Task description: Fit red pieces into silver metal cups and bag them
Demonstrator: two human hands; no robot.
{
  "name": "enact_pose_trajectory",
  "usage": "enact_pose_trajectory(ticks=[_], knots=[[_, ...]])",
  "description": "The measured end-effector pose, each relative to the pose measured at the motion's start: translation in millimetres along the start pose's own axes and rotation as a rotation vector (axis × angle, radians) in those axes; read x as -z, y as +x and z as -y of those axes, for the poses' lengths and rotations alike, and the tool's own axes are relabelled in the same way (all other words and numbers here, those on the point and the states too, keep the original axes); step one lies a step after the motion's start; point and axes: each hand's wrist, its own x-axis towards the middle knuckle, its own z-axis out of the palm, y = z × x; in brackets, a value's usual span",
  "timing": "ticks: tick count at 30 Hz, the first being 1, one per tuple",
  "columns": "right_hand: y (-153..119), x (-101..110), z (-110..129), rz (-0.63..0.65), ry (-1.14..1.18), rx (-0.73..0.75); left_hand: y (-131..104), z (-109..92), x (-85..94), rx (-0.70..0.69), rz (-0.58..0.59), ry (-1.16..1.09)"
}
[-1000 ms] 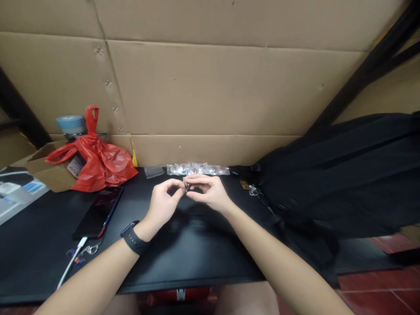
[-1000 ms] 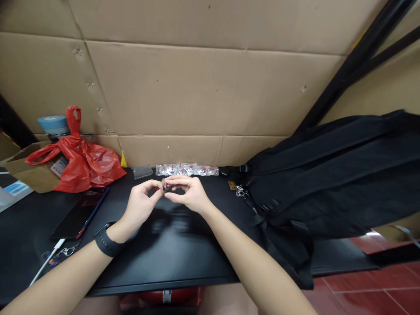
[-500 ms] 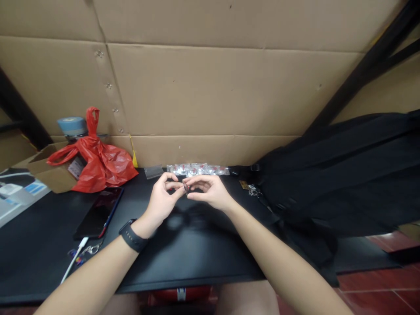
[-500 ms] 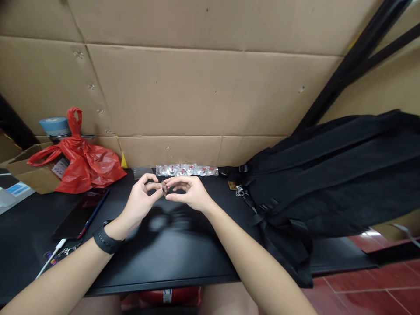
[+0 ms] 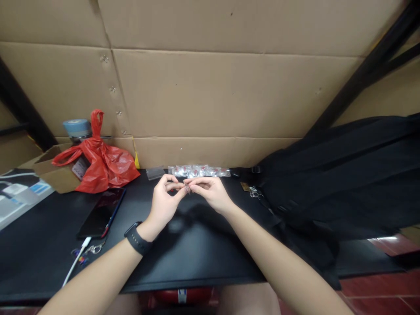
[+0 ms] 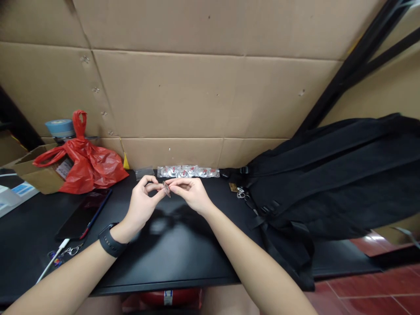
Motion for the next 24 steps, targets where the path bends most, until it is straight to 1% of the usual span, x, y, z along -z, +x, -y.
enact_pose_trajectory(ticks=[4,6,9,12,14,16,20,24], knots=[[0,-5,-2,0.000,-0.054,0.038,-1,2,0.8,-0.073,-0.031,0.093],[-1,-7,-3,0.000,-0.124,0.070,-1,5,1.5,-0.120,-0.034,0.155],[-2,-8,-4,0.017,-0.269,0.129,-2,5,2.0,-0.169,-0.006,0.241],[-3,-8,-4,0.044,-0.370,0.189,-2,0,1.0,-0.210,0.039,0.438],[-4,-7,-2,0.050,-0.431,0.225,-2,-4,-0.2,-0.209,0.078,0.581],[-3,-4,1,0.045,-0.489,0.249,0,-7,-1.3,-0.192,0.115,0.650],[-1,5,3,0.017,-0.537,0.263,5,-4,-0.6,-0.148,0.131,0.698],[1,12,-2,0.006,-0.564,0.249,8,4,4.0,-0.141,0.159,0.692]])
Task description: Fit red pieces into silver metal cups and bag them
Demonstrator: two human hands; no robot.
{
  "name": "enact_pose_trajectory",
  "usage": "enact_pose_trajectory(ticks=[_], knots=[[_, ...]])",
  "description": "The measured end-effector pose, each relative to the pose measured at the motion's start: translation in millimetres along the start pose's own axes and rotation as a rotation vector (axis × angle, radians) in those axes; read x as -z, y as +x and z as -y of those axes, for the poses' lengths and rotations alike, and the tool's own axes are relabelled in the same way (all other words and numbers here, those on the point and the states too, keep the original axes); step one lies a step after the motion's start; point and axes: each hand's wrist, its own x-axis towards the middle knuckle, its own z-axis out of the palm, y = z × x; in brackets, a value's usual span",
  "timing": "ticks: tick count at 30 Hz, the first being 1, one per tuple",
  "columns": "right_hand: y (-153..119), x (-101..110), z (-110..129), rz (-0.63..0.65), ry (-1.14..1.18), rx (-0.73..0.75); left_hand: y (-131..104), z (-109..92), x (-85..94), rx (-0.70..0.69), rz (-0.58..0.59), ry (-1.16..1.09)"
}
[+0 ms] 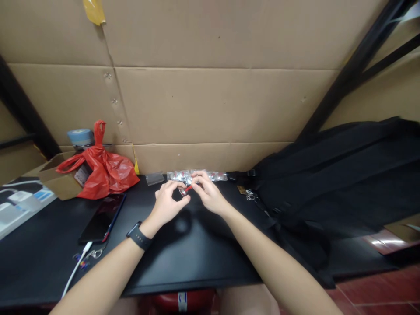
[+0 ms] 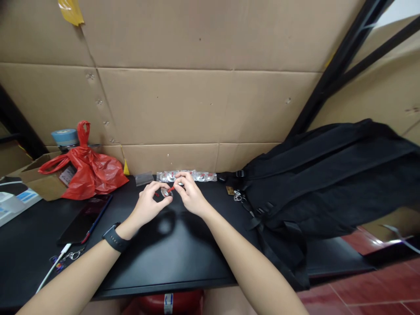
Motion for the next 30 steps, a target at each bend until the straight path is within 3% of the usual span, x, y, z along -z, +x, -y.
enact_pose_trajectory(ticks=[6,9,12,15,20,25,30], knots=[[1,2,-8,0.205,-0.079,0.030,-2,16,-4.2,0.019,0.065,0.091],[4,19,-21,0.200,-0.189,0.014,-3,23,-9.1,0.008,0.132,0.109],[3,44,-44,0.162,-0.395,-0.126,-3,28,-13.5,-0.008,0.194,0.106],[-2,59,-65,0.240,-0.464,-0.309,-1,31,-12.3,-0.029,0.230,0.105],[-2,53,-74,0.329,-0.420,-0.374,10,51,6.4,-0.028,0.155,0.233],[1,47,-71,0.423,-0.421,-0.489,16,80,23.6,-0.029,0.240,0.396],[-2,50,-65,0.529,-0.326,-0.483,17,81,21.8,-0.051,0.257,0.454]])
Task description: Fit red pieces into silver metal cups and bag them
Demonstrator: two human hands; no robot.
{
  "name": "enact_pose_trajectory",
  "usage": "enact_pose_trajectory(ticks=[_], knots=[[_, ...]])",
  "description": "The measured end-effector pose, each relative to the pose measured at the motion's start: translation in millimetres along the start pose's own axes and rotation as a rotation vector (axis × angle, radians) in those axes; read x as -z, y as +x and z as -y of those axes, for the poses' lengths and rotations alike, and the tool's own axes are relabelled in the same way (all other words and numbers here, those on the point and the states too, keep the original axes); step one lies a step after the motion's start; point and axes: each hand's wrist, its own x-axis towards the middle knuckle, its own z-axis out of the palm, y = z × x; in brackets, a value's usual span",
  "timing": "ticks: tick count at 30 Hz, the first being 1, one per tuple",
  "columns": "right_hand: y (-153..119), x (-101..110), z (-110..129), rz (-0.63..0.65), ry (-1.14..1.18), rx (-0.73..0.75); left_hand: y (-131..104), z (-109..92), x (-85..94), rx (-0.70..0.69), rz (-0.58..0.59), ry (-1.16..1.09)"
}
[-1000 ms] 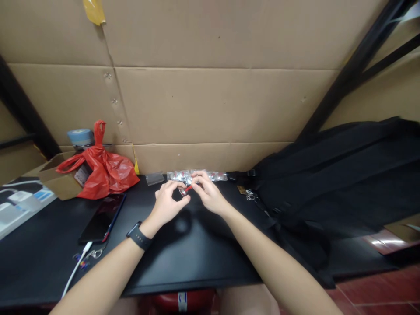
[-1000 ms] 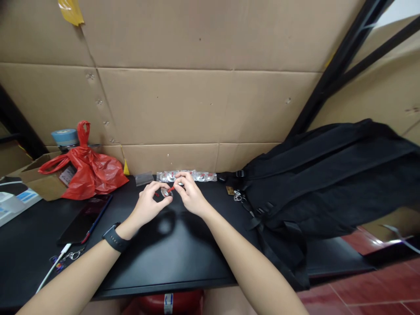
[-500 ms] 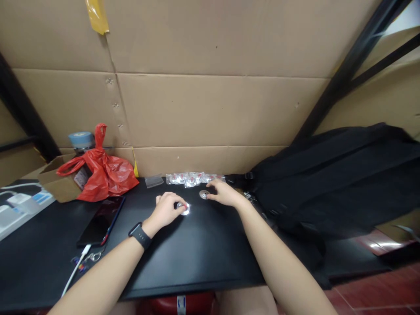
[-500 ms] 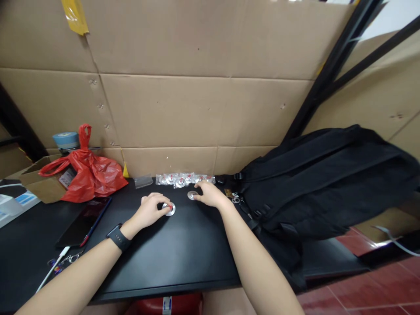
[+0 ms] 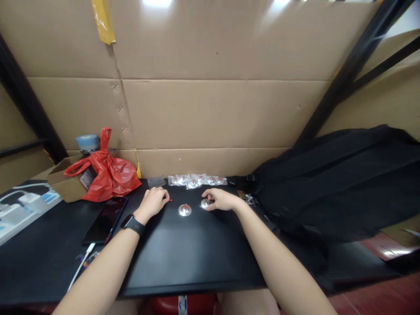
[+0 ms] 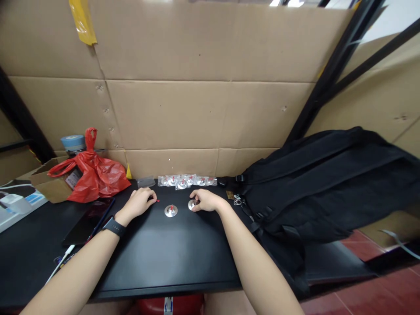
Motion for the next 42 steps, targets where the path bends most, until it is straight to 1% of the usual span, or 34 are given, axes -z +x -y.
enact_pose_trajectory(ticks=[4,7,10,12,15,17,19,22,24,27,30,37,42], knots=[[-7,4,6,0.002,-0.068,0.053,2,-3,-2.4,-0.008,-0.025,0.035],[-11,7,11,0.030,-0.132,0.091,3,-5,-2.3,-0.002,-0.082,-0.040],[-14,8,16,0.055,-0.180,0.088,3,-13,1.2,-0.004,-0.146,-0.137],[-14,6,19,0.032,-0.222,0.064,2,-22,5.4,0.021,-0.175,-0.199],[-13,3,23,-0.069,-0.262,0.061,-1,-34,12.5,0.068,-0.180,-0.308],[-12,0,28,-0.165,-0.209,0.121,-2,-40,15.8,0.069,-0.175,-0.387],[-12,-3,35,-0.269,-0.089,0.228,-3,-44,16.7,0.062,-0.192,-0.476],[-12,-11,53,-0.416,0.144,0.396,-3,-47,13.4,0.029,-0.255,-0.613],[-14,-18,66,-0.477,0.286,0.473,-2,-48,9.8,-0.003,-0.298,-0.682],[-16,-30,83,-0.508,0.418,0.539,-2,-51,5.4,-0.023,-0.325,-0.750],[-18,-38,92,-0.534,0.473,0.557,-3,-53,4.3,-0.032,-0.315,-0.787],[-19,-41,96,-0.571,0.519,0.531,-6,-58,8.5,-0.084,-0.289,-0.781],[-17,-45,97,-0.535,0.641,0.507,-7,-60,10.0,-0.136,-0.341,-0.734]])
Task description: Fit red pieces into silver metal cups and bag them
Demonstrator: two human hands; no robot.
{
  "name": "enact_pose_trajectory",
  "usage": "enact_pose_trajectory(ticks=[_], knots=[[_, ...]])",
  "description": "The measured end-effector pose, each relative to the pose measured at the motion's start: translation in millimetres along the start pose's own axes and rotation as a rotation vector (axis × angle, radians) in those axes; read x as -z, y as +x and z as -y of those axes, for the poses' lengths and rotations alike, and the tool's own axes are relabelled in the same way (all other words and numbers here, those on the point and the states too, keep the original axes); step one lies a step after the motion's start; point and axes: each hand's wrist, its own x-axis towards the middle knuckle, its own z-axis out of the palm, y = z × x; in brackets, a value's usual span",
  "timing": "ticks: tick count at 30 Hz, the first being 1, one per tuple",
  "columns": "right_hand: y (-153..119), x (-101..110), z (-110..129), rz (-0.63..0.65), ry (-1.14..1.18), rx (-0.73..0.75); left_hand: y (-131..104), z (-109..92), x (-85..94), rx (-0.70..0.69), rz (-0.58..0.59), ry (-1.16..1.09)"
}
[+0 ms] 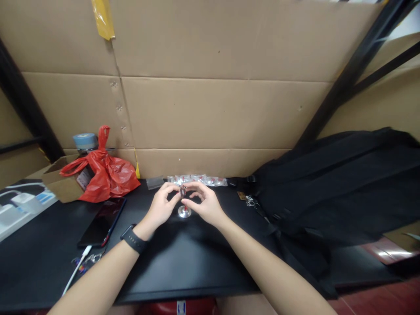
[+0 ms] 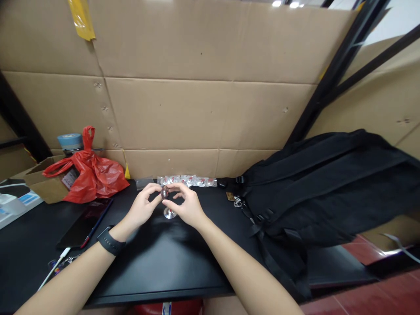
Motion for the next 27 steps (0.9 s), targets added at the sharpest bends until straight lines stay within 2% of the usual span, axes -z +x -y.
enact_pose_trajectory(ticks=[8,11,16,23,27], knots=[[-4,-7,1,-0.013,0.183,-0.161,-7,-15,2.9,-0.137,-0.139,0.469],[-4,-7,1,-0.010,0.188,-0.198,-7,-17,2.6,-0.141,-0.129,0.506],[-2,-6,-2,0.058,0.077,-0.169,-6,-19,0.0,-0.047,-0.149,0.486],[1,4,0,0.081,-0.244,0.001,-6,-23,-0.1,-0.016,-0.105,0.365],[7,21,2,0.107,-0.427,0.087,-8,-15,-1.5,-0.003,0.094,0.387]])
